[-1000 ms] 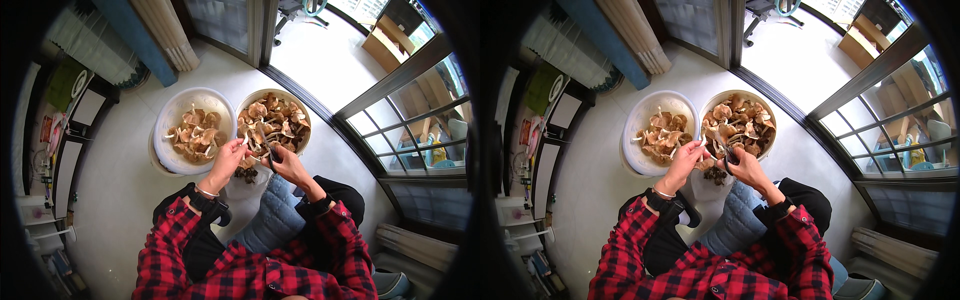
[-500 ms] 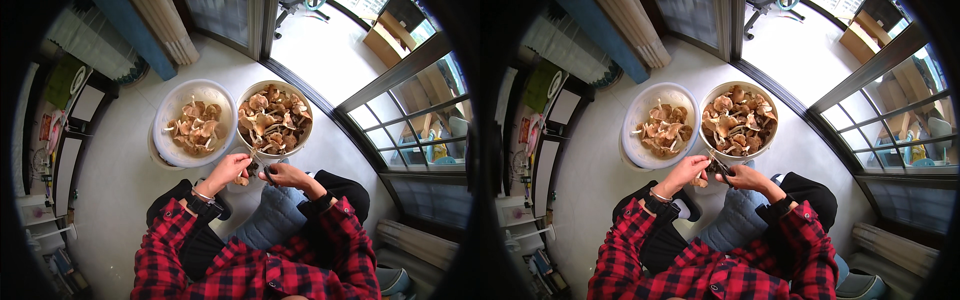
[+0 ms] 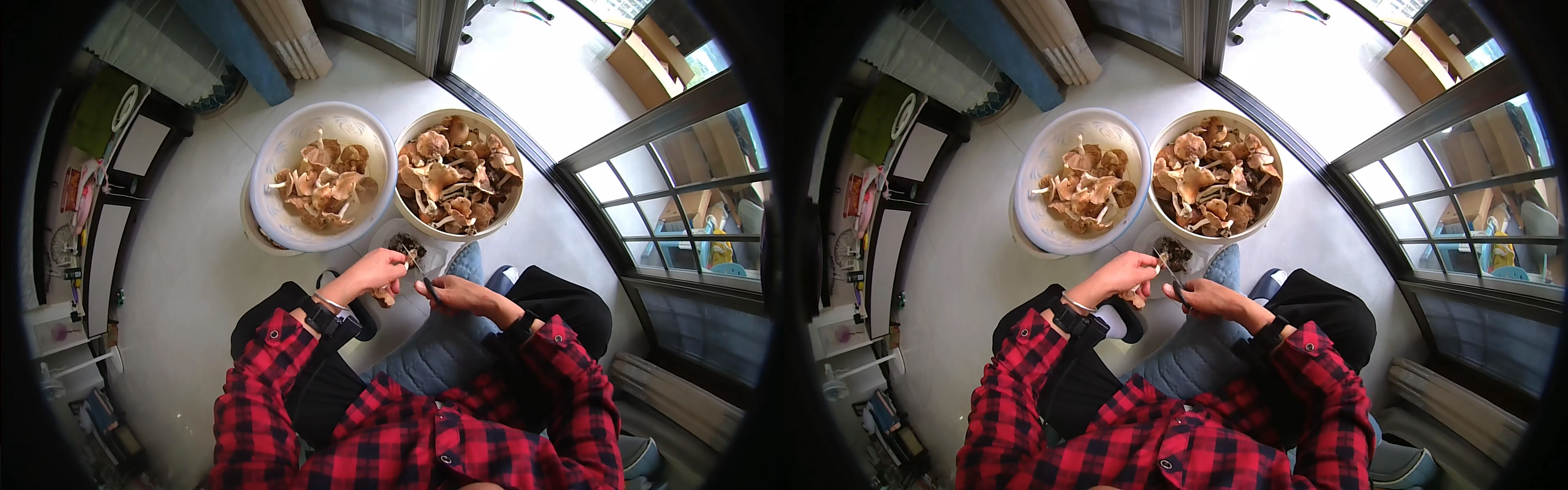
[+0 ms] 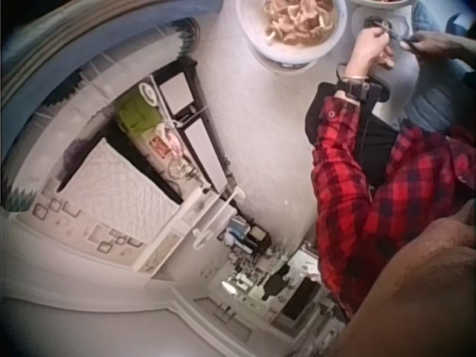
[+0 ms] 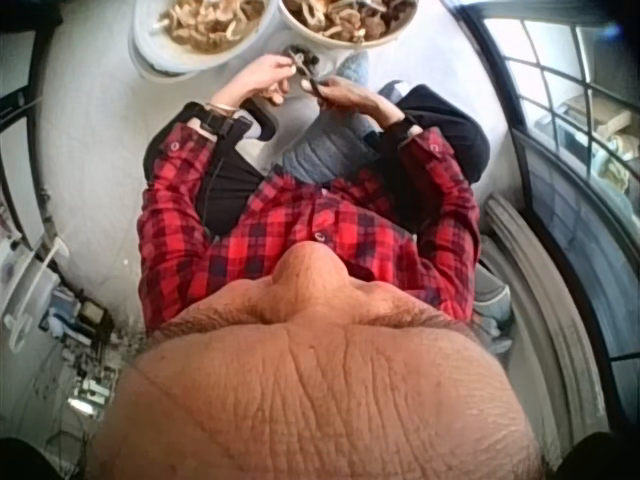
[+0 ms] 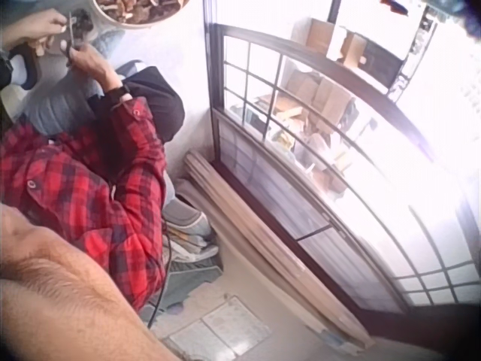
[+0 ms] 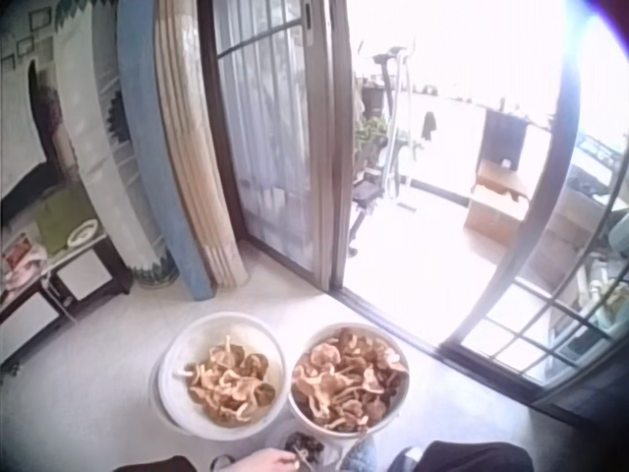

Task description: The person sits on the floor and uses scissors to trim the stems of mushrooms. They pick mushrooms from a large bowl, cut the stems, and place the trimmed mushrooms into a smaller bowl while discarding the stems.

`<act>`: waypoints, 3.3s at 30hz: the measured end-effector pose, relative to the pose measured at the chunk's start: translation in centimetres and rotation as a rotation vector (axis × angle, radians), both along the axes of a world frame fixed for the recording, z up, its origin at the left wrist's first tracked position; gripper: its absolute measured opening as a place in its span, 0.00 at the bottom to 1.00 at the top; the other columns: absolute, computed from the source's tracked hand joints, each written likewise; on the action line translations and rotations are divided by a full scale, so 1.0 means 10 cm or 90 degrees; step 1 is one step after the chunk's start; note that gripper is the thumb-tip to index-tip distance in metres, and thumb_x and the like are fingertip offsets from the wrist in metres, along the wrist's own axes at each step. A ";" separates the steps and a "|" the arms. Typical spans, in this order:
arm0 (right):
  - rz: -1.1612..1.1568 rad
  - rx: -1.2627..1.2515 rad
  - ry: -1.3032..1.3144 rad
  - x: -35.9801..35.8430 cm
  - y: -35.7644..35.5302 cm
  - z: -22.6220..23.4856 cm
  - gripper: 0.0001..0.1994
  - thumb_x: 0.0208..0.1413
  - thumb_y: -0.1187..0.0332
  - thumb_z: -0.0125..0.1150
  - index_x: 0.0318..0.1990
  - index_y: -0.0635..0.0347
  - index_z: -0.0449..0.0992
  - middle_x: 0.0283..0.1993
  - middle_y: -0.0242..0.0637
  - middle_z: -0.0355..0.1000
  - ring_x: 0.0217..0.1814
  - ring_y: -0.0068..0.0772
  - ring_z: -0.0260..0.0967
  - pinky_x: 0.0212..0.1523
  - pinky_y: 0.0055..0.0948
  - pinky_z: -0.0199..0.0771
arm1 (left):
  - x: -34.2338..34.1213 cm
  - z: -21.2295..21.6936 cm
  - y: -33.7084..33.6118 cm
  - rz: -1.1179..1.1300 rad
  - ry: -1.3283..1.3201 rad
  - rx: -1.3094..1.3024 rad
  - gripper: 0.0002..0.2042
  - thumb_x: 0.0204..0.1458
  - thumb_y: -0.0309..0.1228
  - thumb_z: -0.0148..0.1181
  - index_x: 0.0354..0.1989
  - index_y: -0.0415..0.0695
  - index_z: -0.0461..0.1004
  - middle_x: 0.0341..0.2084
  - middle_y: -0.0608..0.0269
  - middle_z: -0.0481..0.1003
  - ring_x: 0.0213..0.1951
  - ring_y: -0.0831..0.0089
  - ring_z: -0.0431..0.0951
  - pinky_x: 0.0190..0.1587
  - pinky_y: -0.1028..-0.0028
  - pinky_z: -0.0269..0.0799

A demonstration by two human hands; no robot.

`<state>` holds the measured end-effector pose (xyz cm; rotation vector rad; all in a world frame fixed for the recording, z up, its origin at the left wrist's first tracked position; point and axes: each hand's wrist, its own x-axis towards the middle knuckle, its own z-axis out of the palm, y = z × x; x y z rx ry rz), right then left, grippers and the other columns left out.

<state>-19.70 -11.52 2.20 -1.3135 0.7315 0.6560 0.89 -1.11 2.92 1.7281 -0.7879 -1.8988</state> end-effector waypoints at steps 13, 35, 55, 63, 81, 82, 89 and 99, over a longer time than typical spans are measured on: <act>-0.060 0.082 0.006 -0.04 -0.09 0.06 0.31 0.52 0.31 0.57 0.21 0.53 0.70 0.19 0.24 0.63 0.18 0.17 0.56 0.19 0.21 0.53 | 0.17 0.02 -0.03 -0.054 0.001 0.027 0.13 0.60 0.33 0.52 0.46 0.36 0.75 0.24 0.64 0.77 0.28 0.76 0.77 0.34 0.77 0.73; 0.128 -0.350 -0.124 -0.09 -0.24 0.17 0.39 0.49 0.29 0.56 0.29 0.68 0.75 0.27 0.51 0.74 0.34 0.52 0.75 0.37 0.44 0.72 | 0.16 0.13 -0.07 0.070 0.197 -0.041 0.14 0.63 0.32 0.50 0.52 0.37 0.71 0.24 0.68 0.74 0.26 0.78 0.75 0.32 0.78 0.72; -0.166 0.035 -0.097 0.02 -0.30 0.33 0.27 0.56 0.40 0.60 0.36 0.60 0.73 0.30 0.29 0.69 0.29 0.21 0.66 0.31 0.23 0.71 | 0.39 0.11 -0.11 0.430 0.600 -0.111 0.12 0.67 0.35 0.45 0.48 0.39 0.68 0.36 0.58 0.76 0.42 0.61 0.80 0.50 0.60 0.76; -0.388 -0.171 -0.384 0.29 -0.27 0.52 0.16 0.53 0.66 0.70 0.42 0.61 0.70 0.41 0.32 0.73 0.42 0.20 0.71 0.44 0.24 0.73 | 0.26 0.09 -0.22 0.589 0.508 -0.008 0.13 0.66 0.34 0.46 0.52 0.40 0.69 0.47 0.52 0.74 0.51 0.58 0.76 0.57 0.57 0.73; -0.390 -0.092 -0.374 0.31 -0.36 0.62 0.11 0.54 0.70 0.67 0.38 0.58 0.70 0.35 0.24 0.70 0.36 0.13 0.65 0.39 0.17 0.66 | 0.14 0.32 -0.30 0.568 0.723 -0.074 0.12 0.64 0.28 0.49 0.52 0.37 0.62 0.30 0.66 0.62 0.31 0.76 0.66 0.38 0.80 0.69; -0.388 -0.078 -0.367 0.32 -0.34 0.61 0.11 0.54 0.69 0.68 0.38 0.58 0.70 0.35 0.24 0.70 0.36 0.13 0.65 0.39 0.17 0.66 | 0.16 0.34 -0.30 0.549 0.714 -0.095 0.12 0.64 0.29 0.48 0.52 0.38 0.62 0.30 0.66 0.62 0.31 0.76 0.65 0.37 0.80 0.69; -0.368 -0.054 -0.408 0.32 -0.30 0.54 0.14 0.51 0.68 0.69 0.40 0.60 0.71 0.35 0.25 0.72 0.36 0.14 0.65 0.38 0.18 0.67 | 0.18 0.40 -0.35 0.466 0.594 -0.220 0.12 0.65 0.35 0.46 0.50 0.40 0.66 0.27 0.67 0.63 0.29 0.77 0.65 0.36 0.77 0.67; -0.367 -0.121 -0.235 0.30 -0.30 0.44 0.14 0.53 0.67 0.69 0.42 0.61 0.72 0.37 0.29 0.73 0.40 0.19 0.68 0.43 0.21 0.67 | 1.00 0.35 -0.58 0.334 -0.465 -0.494 0.09 0.63 0.31 0.50 0.47 0.42 0.72 0.31 0.62 0.78 0.34 0.73 0.78 0.40 0.71 0.74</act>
